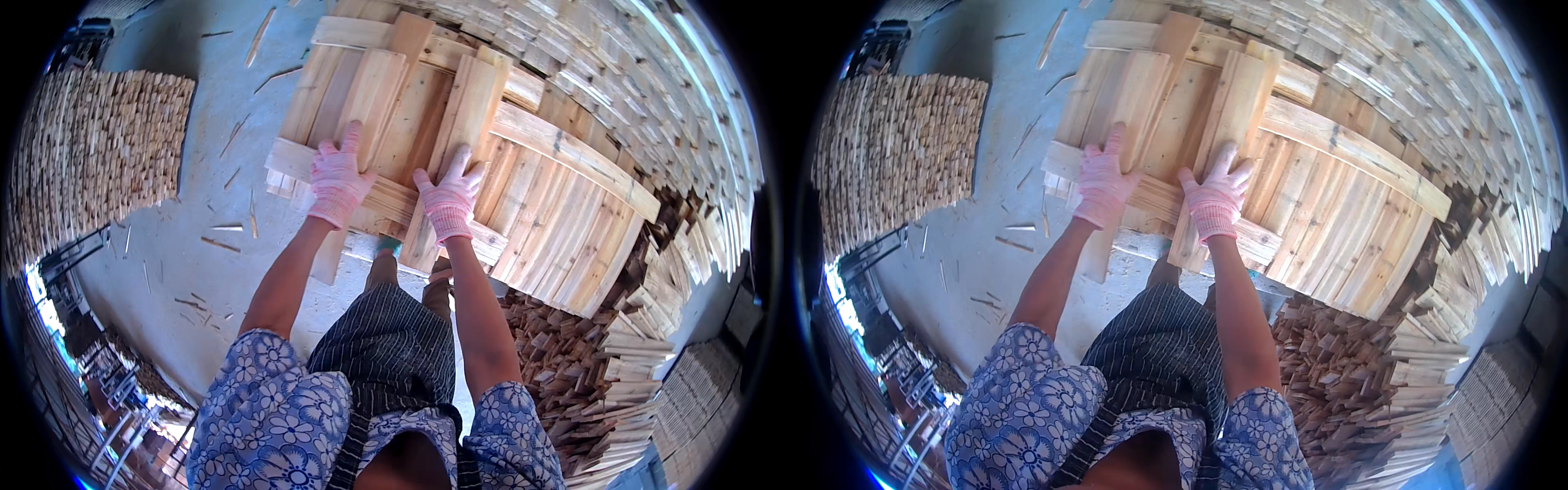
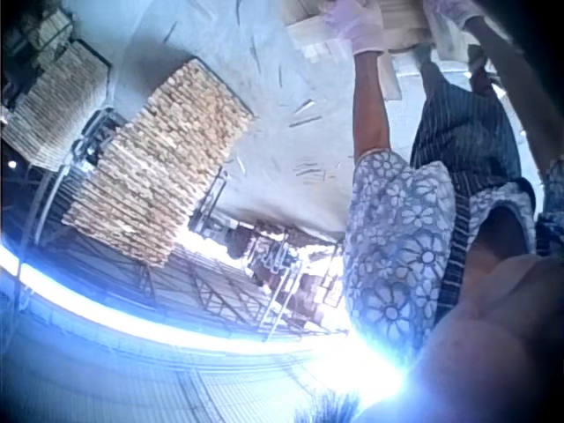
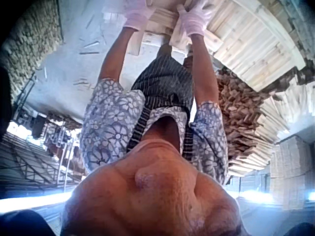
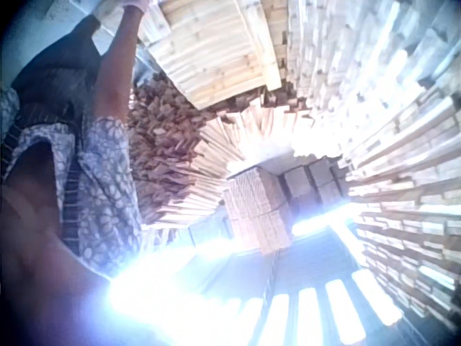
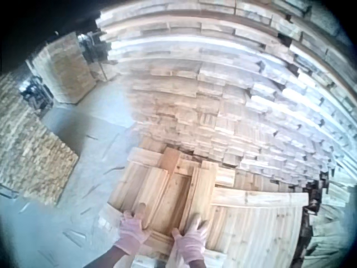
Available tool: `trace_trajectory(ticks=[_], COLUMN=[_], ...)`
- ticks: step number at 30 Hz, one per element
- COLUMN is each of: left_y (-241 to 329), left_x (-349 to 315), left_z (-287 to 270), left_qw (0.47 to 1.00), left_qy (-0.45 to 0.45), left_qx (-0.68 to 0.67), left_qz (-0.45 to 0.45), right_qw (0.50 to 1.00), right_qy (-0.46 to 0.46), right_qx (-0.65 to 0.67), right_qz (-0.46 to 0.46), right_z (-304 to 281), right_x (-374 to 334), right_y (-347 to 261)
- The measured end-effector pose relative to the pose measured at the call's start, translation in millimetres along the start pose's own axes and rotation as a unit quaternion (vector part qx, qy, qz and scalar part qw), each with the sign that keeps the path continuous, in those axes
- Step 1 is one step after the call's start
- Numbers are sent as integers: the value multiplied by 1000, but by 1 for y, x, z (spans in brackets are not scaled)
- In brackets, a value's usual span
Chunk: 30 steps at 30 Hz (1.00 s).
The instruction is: The person stacks wooden planks in a lumber yard. They pick up planks from a pile and place them onto a growing stack, repeating this process continuously.
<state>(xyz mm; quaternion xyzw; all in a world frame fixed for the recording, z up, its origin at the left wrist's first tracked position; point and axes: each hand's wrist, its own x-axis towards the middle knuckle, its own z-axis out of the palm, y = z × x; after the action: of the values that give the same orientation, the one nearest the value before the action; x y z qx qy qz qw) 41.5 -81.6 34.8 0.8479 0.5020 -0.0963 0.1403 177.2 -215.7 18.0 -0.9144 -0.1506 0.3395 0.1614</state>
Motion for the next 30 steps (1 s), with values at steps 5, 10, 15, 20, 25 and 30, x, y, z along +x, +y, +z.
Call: trace_trajectory(ticks=[5,10,15,20,25,30], left_y=[-1,7,50,162,379,541], left_x=[68,82,63,-28,-279,-515], left_z=[2,28,-4,21,41,-2], left_qw=[983,991,988,914,568,532], left_qy=[107,60,42,-20,-247,-412], left_qx=[8,98,112,-112,-290,-286], left_qz=[149,76,100,390,730,682], right_qw=[999,990,948,858,772,659], right_qy=[29,105,241,392,494,451], right_qx=[12,88,66,-56,-66,107], right_qz=[-31,-18,197,327,395,593], right_z=[-18,-74,-124,-197,-303,-387], right_x=[-8,-109,-269,-412,-457,-427], right_y=[35,139,331,409,458,510])
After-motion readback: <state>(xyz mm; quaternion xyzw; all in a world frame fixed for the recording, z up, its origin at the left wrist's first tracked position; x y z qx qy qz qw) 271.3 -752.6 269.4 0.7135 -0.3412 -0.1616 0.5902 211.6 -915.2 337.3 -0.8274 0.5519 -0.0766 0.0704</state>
